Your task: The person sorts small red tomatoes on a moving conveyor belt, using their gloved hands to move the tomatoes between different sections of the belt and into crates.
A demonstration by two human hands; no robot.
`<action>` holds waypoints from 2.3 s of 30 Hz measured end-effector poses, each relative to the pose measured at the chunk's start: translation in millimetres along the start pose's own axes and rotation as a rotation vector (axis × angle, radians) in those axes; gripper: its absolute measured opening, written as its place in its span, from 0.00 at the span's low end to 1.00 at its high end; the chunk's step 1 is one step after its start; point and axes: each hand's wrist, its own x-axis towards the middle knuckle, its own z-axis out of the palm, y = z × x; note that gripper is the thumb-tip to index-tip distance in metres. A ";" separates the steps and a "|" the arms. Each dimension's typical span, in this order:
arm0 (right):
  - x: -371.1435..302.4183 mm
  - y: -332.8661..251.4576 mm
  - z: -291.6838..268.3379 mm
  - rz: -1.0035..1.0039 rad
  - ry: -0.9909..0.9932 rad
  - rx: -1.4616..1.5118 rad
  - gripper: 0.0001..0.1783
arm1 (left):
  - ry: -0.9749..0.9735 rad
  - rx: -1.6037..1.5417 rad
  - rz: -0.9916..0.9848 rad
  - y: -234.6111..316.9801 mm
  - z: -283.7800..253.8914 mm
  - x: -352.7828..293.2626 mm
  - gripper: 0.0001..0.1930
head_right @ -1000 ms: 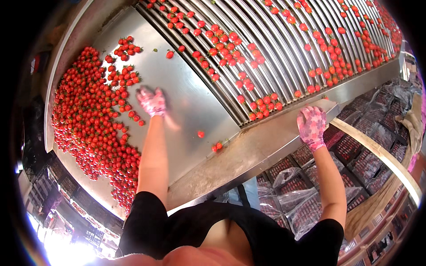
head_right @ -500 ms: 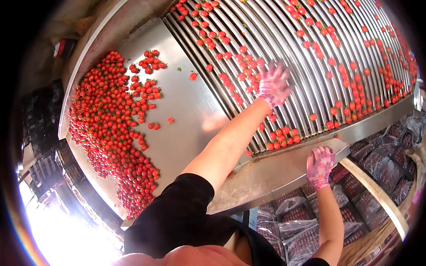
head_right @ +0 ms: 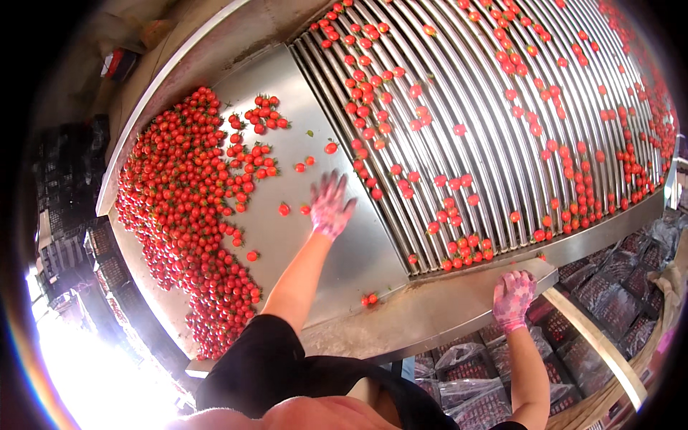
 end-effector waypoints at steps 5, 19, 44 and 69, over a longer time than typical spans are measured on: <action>9.2 -2.6 -3.0 -0.019 -0.200 -0.044 0.07 | 0.065 0.141 -0.384 -47.4 -12.9 -26.0 0.36; 492.5 -91.7 113.9 -0.212 0.100 -0.179 0.33 | 0.111 0.087 -0.417 -51.9 -5.2 -17.7 0.34; 213.6 -185.7 170.4 -0.377 -0.235 0.009 0.31 | 0.147 0.123 -0.400 -52.0 -1.8 -12.9 0.33; -16.6 -41.0 28.2 0.184 0.041 0.100 0.07 | 0.047 -0.323 -0.044 65.4 31.8 131.6 0.10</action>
